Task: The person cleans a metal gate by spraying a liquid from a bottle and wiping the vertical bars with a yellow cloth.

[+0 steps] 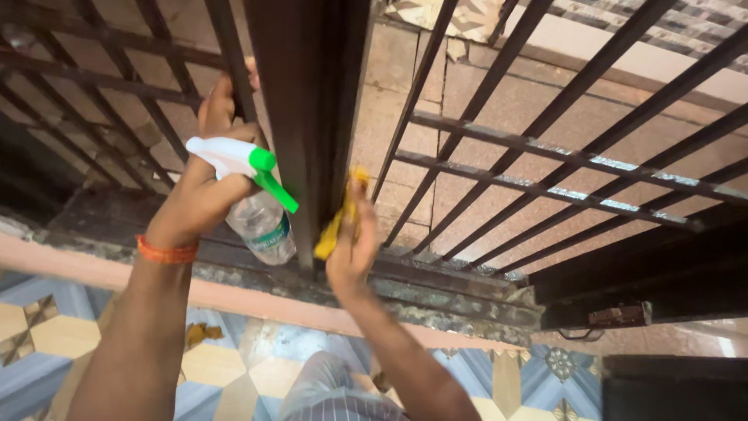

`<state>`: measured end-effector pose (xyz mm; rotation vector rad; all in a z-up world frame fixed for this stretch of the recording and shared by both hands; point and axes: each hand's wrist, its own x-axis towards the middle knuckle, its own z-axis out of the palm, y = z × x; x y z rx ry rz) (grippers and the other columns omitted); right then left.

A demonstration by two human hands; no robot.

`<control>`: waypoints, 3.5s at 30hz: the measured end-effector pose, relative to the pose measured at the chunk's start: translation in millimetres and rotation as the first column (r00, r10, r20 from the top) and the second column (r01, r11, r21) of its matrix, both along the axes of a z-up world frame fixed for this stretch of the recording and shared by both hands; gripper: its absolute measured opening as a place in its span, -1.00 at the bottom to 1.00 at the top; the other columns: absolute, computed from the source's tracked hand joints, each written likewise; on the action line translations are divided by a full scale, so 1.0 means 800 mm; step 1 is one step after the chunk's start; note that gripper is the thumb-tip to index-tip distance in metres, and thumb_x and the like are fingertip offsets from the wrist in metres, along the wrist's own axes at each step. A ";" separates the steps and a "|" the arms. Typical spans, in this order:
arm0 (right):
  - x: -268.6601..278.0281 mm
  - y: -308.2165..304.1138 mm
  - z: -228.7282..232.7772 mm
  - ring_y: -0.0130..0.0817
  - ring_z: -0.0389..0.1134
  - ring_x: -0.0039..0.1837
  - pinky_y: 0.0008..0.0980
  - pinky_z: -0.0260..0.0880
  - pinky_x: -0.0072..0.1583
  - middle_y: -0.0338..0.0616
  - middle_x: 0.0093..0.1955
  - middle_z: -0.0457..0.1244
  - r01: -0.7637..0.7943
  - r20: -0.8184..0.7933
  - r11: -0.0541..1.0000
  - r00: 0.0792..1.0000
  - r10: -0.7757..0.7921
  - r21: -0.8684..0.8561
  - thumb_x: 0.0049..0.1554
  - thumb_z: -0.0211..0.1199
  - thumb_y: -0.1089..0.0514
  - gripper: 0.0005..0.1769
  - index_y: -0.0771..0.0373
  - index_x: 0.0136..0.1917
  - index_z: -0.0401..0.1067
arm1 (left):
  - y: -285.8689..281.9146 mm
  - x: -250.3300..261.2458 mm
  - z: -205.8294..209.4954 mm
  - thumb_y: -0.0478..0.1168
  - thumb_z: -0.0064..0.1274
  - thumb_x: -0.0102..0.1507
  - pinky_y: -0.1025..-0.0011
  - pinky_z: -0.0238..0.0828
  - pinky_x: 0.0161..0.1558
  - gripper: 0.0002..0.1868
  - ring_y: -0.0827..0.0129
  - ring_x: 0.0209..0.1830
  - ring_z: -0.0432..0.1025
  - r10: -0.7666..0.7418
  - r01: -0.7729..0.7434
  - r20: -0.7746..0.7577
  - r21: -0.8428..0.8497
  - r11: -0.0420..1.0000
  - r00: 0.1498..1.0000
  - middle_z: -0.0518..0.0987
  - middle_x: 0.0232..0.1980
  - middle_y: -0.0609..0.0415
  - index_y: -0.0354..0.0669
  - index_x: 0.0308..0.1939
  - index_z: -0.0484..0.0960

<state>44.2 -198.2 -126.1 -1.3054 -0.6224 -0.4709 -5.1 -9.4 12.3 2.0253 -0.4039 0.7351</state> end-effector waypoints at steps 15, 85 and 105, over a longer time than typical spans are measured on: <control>0.031 0.033 0.246 -0.24 0.05 0.57 -0.29 0.05 0.57 -0.04 0.57 0.06 0.195 0.527 0.974 0.819 -0.227 0.116 0.42 -0.03 0.11 -0.53 0.25 0.55 0.16 | 0.006 -0.001 -0.009 -0.21 -0.01 0.07 0.10 -0.36 0.65 -0.83 -0.12 0.74 -0.15 -0.017 0.016 -0.032 -0.039 0.999 0.999 -0.04 0.73 -0.32 -0.18 -0.30 0.51; 0.068 -0.051 0.282 0.15 0.30 0.41 -0.13 0.43 0.38 0.15 0.49 0.05 0.558 0.621 0.750 0.741 -0.258 -0.354 0.27 0.16 0.39 -0.41 0.05 0.50 0.19 | -0.122 -0.118 0.055 -0.37 -0.01 0.10 0.54 0.38 -0.02 -0.51 0.41 -0.11 0.48 0.177 -0.206 -0.114 -0.347 0.915 0.978 0.64 -0.01 0.02 -0.36 0.15 0.55; 0.038 -0.070 0.253 0.21 0.29 0.36 0.04 0.30 0.42 0.25 0.37 0.19 0.560 0.634 0.691 0.750 -0.189 -0.457 0.06 0.28 0.33 -0.59 0.22 0.21 0.45 | -0.171 -0.105 0.074 -0.33 0.10 0.23 0.51 0.39 -0.28 -0.92 0.51 -0.35 0.45 -0.045 -0.029 -0.167 -0.417 0.908 0.985 0.54 -0.38 0.11 -0.28 -0.26 0.54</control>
